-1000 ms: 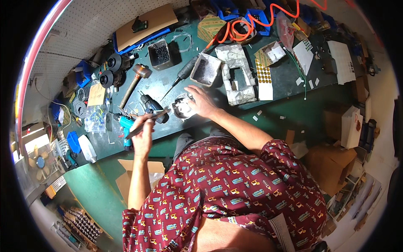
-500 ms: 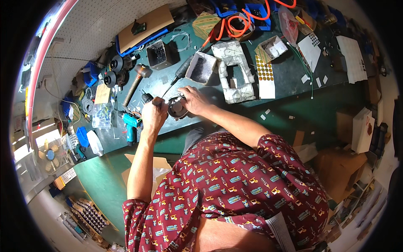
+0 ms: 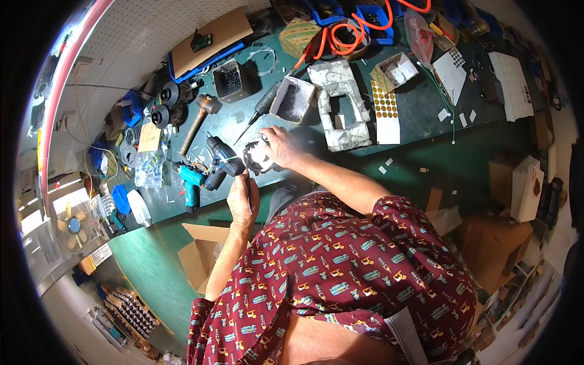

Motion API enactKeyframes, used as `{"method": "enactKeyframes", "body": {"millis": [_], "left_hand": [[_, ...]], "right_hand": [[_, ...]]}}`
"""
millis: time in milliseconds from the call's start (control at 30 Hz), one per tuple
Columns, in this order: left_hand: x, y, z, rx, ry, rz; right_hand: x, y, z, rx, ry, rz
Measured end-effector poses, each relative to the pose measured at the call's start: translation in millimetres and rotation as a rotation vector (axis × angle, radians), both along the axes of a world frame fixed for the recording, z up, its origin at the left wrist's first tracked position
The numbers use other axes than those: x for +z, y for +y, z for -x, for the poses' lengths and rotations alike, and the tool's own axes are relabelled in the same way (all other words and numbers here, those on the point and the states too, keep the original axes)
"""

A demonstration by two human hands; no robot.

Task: The person assembles a small electrical component on a cluttered workbench. They use a cordless drill to fasten parts, then insert and secure wires into the housing using their hands and a screwdriver.

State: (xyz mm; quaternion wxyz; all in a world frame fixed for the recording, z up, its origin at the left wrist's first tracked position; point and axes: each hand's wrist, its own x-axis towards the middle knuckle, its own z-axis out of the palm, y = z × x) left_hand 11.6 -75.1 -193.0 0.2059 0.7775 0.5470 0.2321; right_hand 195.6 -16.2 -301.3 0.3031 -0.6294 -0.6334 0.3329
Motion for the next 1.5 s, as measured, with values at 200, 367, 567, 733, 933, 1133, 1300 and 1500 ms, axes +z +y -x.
{"method": "enactKeyframes", "body": {"millis": [200,367,567,733,933,1133,1300,1500], "left_hand": [[21.0,29.5,10.6,0.051,-0.167,0.201],[12.0,91.3,14.3,-0.099,0.107,0.226],[35.9,137.0,-21.1,-0.119,0.270,0.297],[19.2,138.5,-4.9,-0.176,0.284,0.320],[0.7,22.5,11.1,0.000,0.017,0.143],[4.2,11.5,7.5,0.152,-0.048,0.238],[22.0,51.6,13.9,-0.062,-0.086,0.144],[16.5,118.8,14.1,-0.262,0.169,0.130]], "right_hand": [[9.2,0.8,-8.7,0.005,0.016,0.058],[23.0,-0.2,-6.9,0.023,0.019,0.080],[20.0,-0.9,-9.2,0.036,-0.013,0.048],[22.9,-2.4,-6.5,0.038,0.003,0.066],[13.0,5.1,2.0,0.003,-0.019,0.077],[8.8,3.9,-0.6,-0.007,-0.008,0.062],[5.5,5.4,-0.8,-0.025,-0.003,0.034],[17.3,0.1,-1.5,-0.014,0.053,0.039]]}}
